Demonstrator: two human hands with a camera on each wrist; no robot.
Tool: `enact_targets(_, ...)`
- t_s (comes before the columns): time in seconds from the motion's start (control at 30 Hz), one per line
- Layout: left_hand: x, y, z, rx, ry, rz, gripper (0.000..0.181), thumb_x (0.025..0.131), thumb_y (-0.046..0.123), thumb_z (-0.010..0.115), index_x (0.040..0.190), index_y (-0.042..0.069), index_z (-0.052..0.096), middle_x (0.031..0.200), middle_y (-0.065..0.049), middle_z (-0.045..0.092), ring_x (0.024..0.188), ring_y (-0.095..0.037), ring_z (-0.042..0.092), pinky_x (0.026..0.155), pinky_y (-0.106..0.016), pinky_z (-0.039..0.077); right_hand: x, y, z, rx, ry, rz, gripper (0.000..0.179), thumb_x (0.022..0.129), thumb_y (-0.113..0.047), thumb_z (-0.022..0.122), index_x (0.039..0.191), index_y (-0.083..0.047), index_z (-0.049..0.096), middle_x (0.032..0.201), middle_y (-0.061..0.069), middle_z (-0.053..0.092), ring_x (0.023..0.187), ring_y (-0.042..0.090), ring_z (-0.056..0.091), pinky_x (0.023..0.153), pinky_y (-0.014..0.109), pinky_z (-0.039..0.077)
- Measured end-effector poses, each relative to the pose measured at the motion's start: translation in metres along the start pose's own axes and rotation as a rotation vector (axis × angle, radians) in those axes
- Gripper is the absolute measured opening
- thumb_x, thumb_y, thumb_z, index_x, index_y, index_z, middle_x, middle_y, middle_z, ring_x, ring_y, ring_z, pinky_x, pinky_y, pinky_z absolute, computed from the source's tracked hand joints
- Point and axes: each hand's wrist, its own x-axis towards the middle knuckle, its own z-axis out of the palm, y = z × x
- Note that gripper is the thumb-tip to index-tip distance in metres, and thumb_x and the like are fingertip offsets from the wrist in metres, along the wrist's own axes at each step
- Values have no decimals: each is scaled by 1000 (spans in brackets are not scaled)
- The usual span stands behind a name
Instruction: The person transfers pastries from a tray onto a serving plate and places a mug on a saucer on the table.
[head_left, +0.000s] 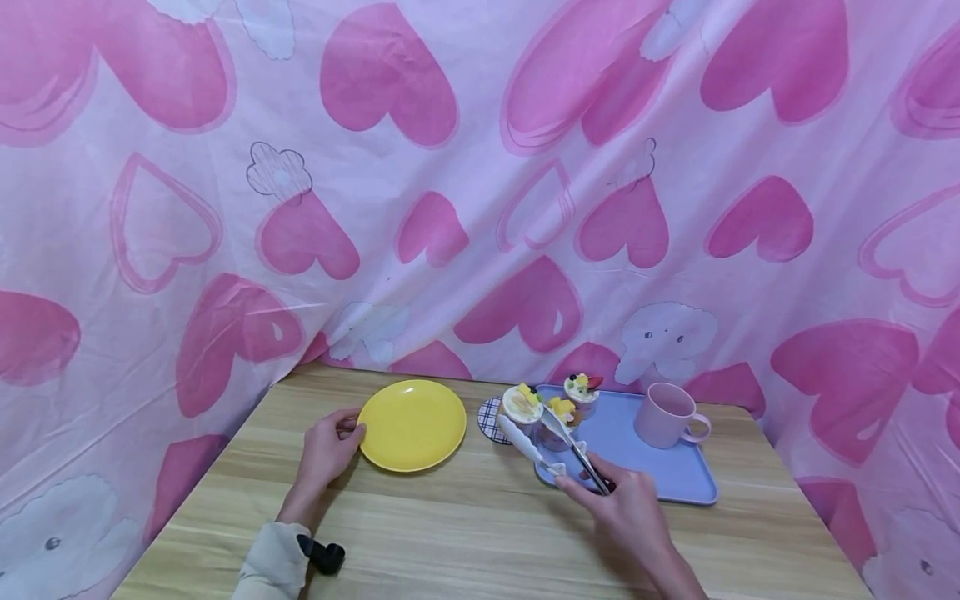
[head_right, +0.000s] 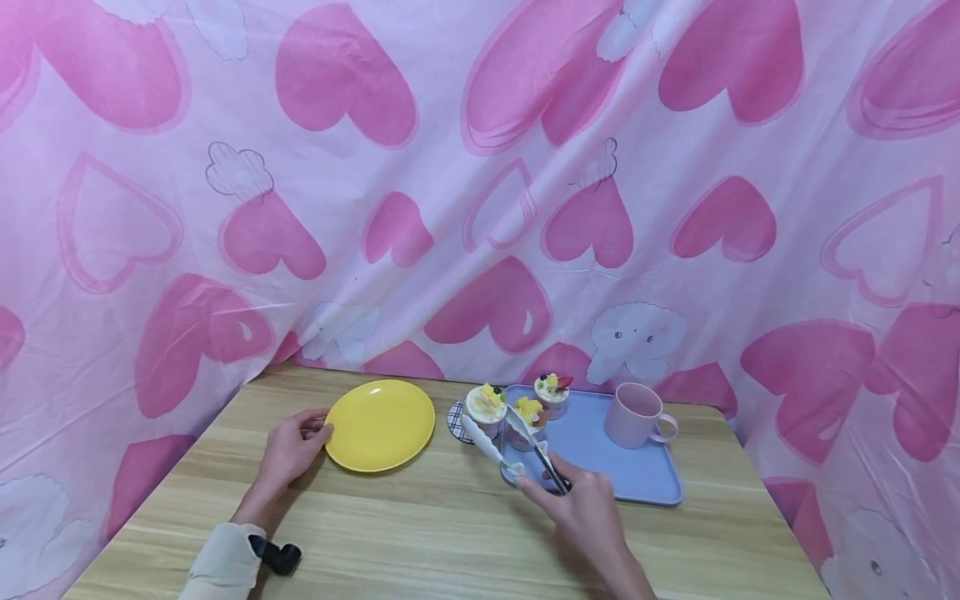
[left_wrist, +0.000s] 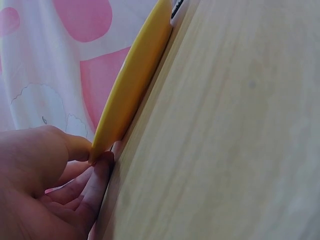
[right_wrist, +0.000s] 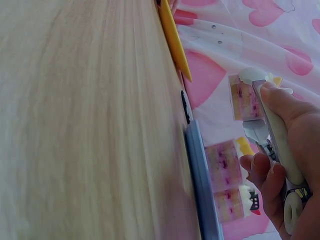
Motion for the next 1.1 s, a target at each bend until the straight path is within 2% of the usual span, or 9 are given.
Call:
enact_targets(0.17,0,1,0,-5,-8,-17,38,95,19,67,132,8,65,111,-14,73,97,-24,71,80,-34,62,2,-4,8,9,-17,-10,80,65,-72,79,124,-20,72,105,5,77,73,10,59,52,19,48)
enact_targets(0.4,-1,2,-1,-1,2,-18,38,95,19,68,131,9,65,111,-15,73,97,-25,71,81,-37,62,3,-9,17,58,-61,12,79,64,-74,78,124,-23,72,89,-2,75,66,8,57,43,23,44)
enact_targets(0.67,-1,3,-1,11,-6,-30,39,96,20,67,133,10,64,114,-15,72,98,-25,71,83,-38,62,7,-13,30,69,-79,-21,75,65,-74,77,122,-25,74,94,-5,76,68,6,58,44,22,42)
enact_targets(0.97,-1,3,0,3,-12,-55,38,96,20,67,133,11,64,114,-14,72,96,-23,70,81,-33,62,13,-18,47,86,-89,-105,64,70,-71,76,117,-28,76,67,-17,62,61,4,56,48,21,43)
enact_targets(1.1,-1,3,-1,4,-14,-47,38,96,20,67,133,10,64,113,-14,72,95,-23,70,80,-34,62,17,-22,55,67,-87,-100,70,69,-75,74,120,-28,75,64,-19,60,60,4,54,49,21,41)
